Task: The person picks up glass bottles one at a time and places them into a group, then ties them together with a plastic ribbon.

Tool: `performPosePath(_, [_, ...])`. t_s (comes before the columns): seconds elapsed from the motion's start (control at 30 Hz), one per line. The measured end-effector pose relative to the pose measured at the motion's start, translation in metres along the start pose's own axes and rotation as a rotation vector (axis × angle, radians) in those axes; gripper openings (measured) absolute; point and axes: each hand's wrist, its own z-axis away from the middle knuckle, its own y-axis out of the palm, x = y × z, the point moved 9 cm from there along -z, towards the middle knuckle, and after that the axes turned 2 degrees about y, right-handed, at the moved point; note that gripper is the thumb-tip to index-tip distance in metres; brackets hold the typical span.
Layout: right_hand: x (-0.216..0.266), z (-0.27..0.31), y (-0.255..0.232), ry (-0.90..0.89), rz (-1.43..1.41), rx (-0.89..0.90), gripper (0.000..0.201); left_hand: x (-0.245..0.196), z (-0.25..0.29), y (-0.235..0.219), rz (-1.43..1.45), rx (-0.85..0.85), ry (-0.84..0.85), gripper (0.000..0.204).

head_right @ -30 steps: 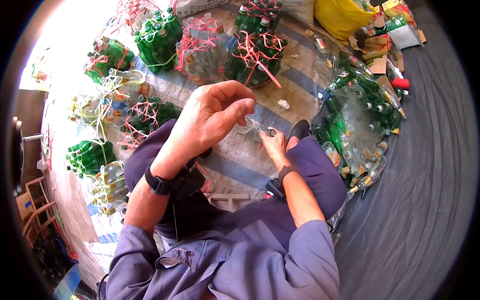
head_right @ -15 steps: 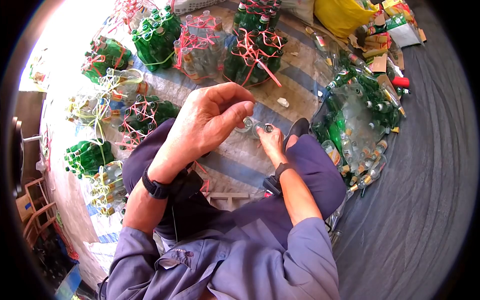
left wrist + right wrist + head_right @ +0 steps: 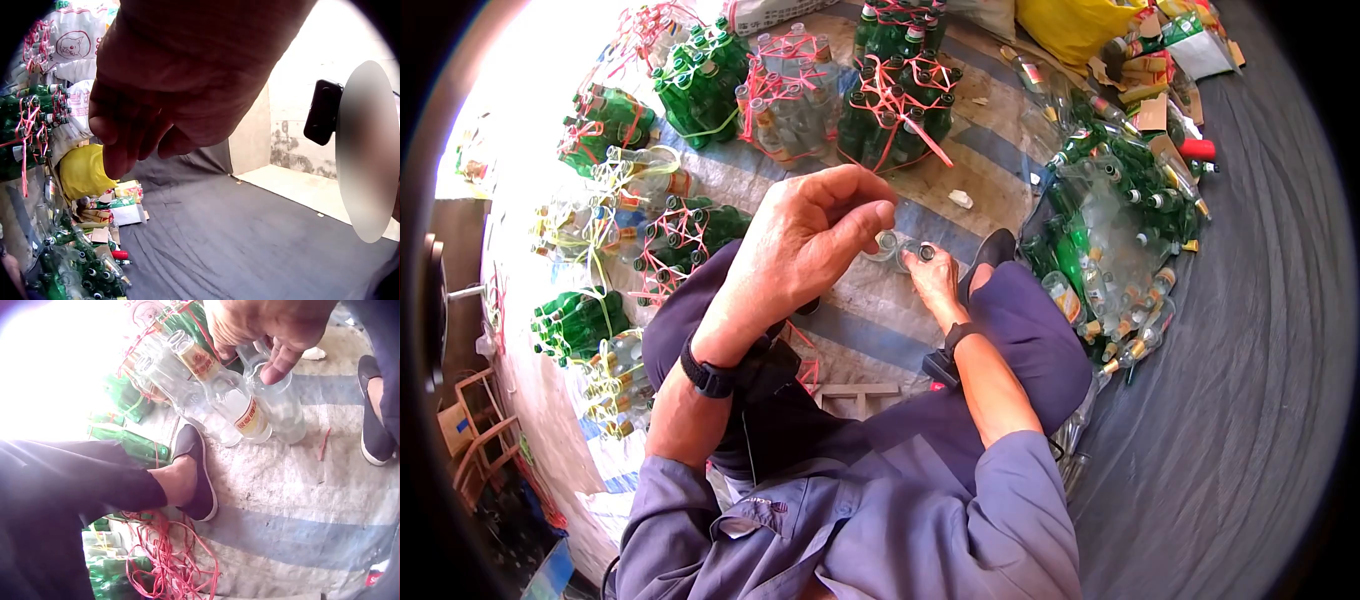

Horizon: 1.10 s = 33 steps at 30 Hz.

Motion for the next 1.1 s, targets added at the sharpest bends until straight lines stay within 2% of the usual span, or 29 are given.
performPosePath(0.17, [0.024, 0.007, -0.008, 0.013, 0.059, 0.010, 0.022, 0.001, 0.000, 0.002, -0.030, 0.010, 0.011, 0.019])
performPosePath(0.27, [0.014, 0.002, -0.004, 0.056, 0.005, 0.059, 0.021, 0.001, 0.000, 0.002, -0.045, 0.004, 0.020, 0.019])
performPosePath(0.33, [-0.005, -0.004, 0.004, 0.089, -0.024, 0.096, 0.025, 0.000, -0.001, 0.003, -0.048, 0.003, 0.023, 0.019])
performPosePath(0.4, [-0.019, -0.006, 0.006, 0.099, 0.014, 0.077, 0.047, -0.001, -0.001, 0.003, -0.045, -0.002, 0.026, 0.020])
performPosePath(0.43, [-0.022, -0.006, 0.005, 0.101, 0.013, 0.075, 0.047, -0.001, -0.001, 0.004, -0.044, 0.001, 0.026, 0.020])
performPosePath(0.5, [-0.031, -0.007, 0.002, 0.121, 0.066, 0.063, 0.067, -0.001, -0.001, 0.005, -0.040, 0.007, 0.017, 0.020])
performPosePath(0.57, [-0.041, -0.009, 0.001, 0.122, 0.078, 0.065, 0.067, -0.001, -0.002, 0.008, -0.046, 0.018, 0.021, 0.020])
performPosePath(0.63, [-0.031, -0.004, -0.004, 0.122, 0.091, 0.069, 0.068, -0.002, -0.002, 0.009, -0.052, 0.028, 0.023, 0.019])
performPosePath(0.7, [-0.027, 0.005, -0.007, 0.196, 0.103, 0.102, 0.070, -0.004, -0.002, 0.011, -0.098, 0.031, 0.037, 0.019])
performPosePath(0.8, [-0.027, 0.005, -0.007, 0.154, 0.095, 0.095, 0.071, -0.001, -0.003, 0.015, -0.066, 0.031, 0.043, 0.020])
performPosePath(0.9, [-0.023, 0.009, -0.011, 0.193, 0.136, 0.101, 0.068, -0.007, -0.003, 0.016, -0.129, 0.036, 0.046, 0.019])
performPosePath(0.93, [-0.035, 0.006, -0.007, 0.196, 0.134, 0.093, 0.068, -0.008, -0.002, 0.016, -0.127, 0.043, 0.050, 0.019])
performPosePath(1.0, [-0.044, -0.005, -0.011, -0.003, 0.415, -0.044, 0.077, -0.007, -0.003, 0.018, -0.136, 0.057, 0.015, 0.018])
performPosePath(1.03, [-0.031, 0.004, -0.016, 0.094, 0.393, 0.005, 0.075, -0.001, -0.003, 0.020, -0.067, 0.058, -0.010, 0.018])
performPosePath(1.1, [-0.039, 0.007, -0.017, 0.165, 0.378, 0.008, 0.077, 0.001, -0.003, 0.023, -0.098, 0.073, -0.022, 0.018])
